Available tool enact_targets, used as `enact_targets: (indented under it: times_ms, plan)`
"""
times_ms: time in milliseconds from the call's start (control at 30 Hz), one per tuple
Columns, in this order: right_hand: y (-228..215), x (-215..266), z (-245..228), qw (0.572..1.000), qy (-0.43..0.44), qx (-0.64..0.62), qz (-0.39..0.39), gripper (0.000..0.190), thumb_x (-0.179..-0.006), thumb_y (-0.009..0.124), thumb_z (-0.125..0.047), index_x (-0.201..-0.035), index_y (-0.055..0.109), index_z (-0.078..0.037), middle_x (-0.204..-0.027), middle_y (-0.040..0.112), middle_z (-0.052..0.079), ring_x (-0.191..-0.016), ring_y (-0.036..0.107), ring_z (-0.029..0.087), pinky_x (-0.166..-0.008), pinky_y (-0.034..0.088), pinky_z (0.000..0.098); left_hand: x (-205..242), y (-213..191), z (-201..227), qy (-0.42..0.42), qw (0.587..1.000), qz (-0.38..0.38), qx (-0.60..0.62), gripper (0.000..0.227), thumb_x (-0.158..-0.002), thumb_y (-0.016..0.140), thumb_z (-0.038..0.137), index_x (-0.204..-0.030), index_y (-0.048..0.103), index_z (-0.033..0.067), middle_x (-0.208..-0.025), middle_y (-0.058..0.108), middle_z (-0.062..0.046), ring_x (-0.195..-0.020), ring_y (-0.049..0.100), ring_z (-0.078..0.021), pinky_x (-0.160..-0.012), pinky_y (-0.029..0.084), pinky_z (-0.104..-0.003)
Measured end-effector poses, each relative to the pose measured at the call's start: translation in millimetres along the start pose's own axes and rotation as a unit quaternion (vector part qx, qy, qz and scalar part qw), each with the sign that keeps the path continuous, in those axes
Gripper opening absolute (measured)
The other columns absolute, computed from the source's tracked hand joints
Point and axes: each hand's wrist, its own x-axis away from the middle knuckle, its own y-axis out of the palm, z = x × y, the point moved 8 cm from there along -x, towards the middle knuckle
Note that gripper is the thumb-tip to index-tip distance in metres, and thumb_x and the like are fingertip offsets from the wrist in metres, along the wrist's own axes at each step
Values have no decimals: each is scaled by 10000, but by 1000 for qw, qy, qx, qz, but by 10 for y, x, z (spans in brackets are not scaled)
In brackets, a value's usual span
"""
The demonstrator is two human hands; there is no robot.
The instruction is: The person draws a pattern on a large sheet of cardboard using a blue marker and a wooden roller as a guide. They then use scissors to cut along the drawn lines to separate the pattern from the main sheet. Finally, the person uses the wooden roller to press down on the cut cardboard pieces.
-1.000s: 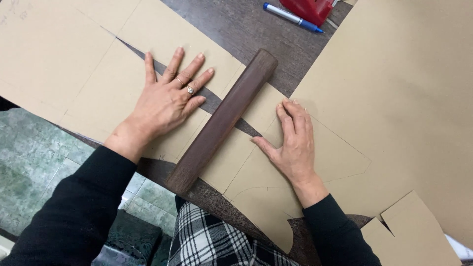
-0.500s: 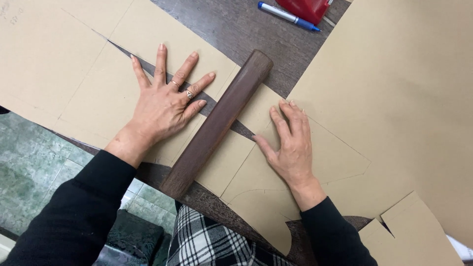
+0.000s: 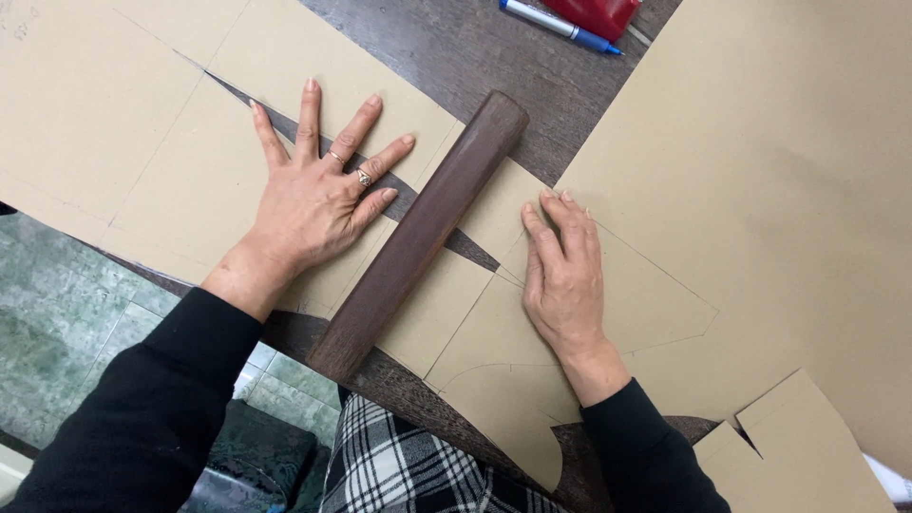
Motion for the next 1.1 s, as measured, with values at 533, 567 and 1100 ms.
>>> enact_targets:
  times_ms: [533,567,1100]
  plan:
    - [4,17,30,1000,9,-4,-2,281,-980,539,-1,-1254,603,-19,-1322,545,169,-1299,479,364,-1116,360,505,-22,-14,21,2,1000,-17,5,547,-1000,222,561,-1516,228,380,-1610,166,-27,-1420,-35,-477,-977,-71,-816]
    - [9,21,36,1000,10,-4,-5,279,-979,534,-11,-1248,607,-21,-1314,552,165,-1296,479,362,-1117,356,508,-24,-19,22,1,1000,-16,3,546,-999,235,555,-1515,241,376,-1609,170,-28,-1419,-30,-481,-979,-62,-817]
    - [-6,-30,79,999,25,7,-20,296,-930,561,14,-1213,636,-31,-1330,563,148,-1288,485,327,-1129,356,489,-59,41,2,-12,999,-34,-8,558,-984,261,546,-1513,264,368,-1619,163,-22,-1430,-54,-483,-995,-67,-804]
